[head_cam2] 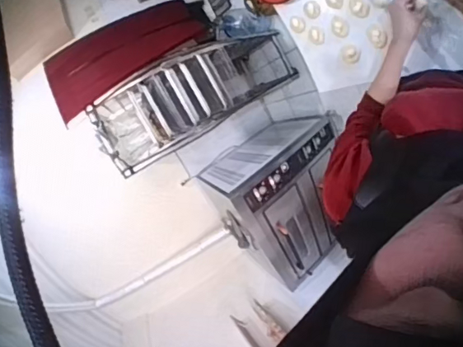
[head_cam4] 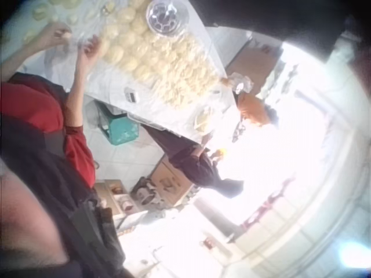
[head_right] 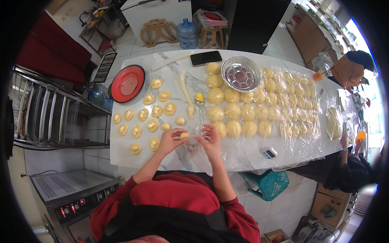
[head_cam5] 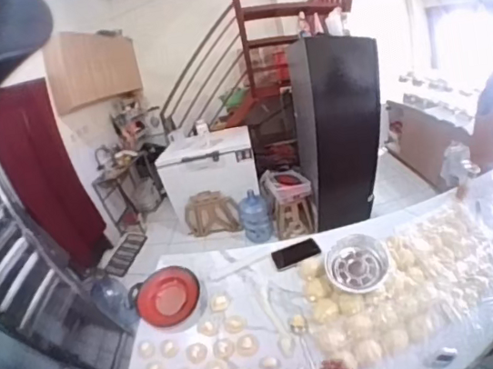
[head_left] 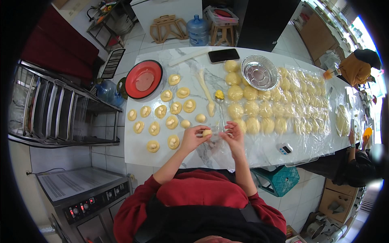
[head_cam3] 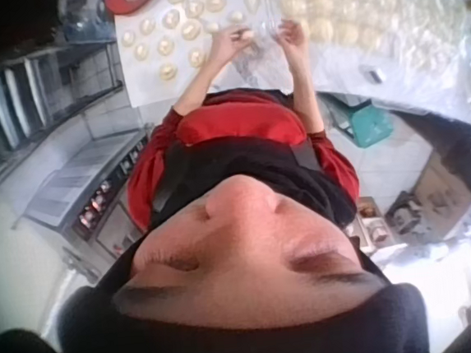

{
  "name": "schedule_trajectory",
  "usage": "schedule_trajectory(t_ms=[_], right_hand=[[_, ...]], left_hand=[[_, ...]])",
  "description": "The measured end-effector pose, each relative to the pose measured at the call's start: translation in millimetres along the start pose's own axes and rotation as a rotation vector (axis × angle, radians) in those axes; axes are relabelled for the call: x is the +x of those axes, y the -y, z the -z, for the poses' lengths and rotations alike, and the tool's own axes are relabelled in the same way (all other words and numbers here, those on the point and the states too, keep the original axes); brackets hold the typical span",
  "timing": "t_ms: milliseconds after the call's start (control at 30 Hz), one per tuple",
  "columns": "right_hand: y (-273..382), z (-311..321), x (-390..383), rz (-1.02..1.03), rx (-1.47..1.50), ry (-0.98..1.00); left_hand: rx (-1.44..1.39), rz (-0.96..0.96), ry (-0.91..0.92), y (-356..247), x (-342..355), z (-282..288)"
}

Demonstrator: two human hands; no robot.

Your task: The person flattens portions of dough on a table with a rolling pin, squeezes filling onto them from a piping bag, and folds the dough around the filling into balls by hand.

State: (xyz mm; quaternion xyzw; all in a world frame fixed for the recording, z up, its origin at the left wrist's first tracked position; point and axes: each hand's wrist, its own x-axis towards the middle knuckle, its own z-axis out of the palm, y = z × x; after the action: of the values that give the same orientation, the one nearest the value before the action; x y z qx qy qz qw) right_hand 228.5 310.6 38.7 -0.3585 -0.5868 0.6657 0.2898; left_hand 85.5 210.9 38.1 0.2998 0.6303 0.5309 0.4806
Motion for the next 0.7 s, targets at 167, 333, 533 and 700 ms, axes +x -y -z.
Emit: schedule_trajectory(t_ms=[167,333,533,700], right_hand=[[7.2,21.2,-3.9,-0.022,0.054,-0.029],[22.2,1.9,-7.4,0.060,-0.368,0.101],[7.5,-62.5,-14.1,0.531,-1.039,0.232],[-21.7,-77.9,-1.9,0.430,-1.263,0.475]], left_hand=[[0.969,-0.377,0.005,18.9,10.7,-10.5],[0.791,-0.419,-0.233,-17.4,-13.0,-2.9],[0.674,-0.350,-0.636,-40.7,-44.9,61.0],[0.627,-0.326,-0.806,-31.4,-68.6,88.7]])
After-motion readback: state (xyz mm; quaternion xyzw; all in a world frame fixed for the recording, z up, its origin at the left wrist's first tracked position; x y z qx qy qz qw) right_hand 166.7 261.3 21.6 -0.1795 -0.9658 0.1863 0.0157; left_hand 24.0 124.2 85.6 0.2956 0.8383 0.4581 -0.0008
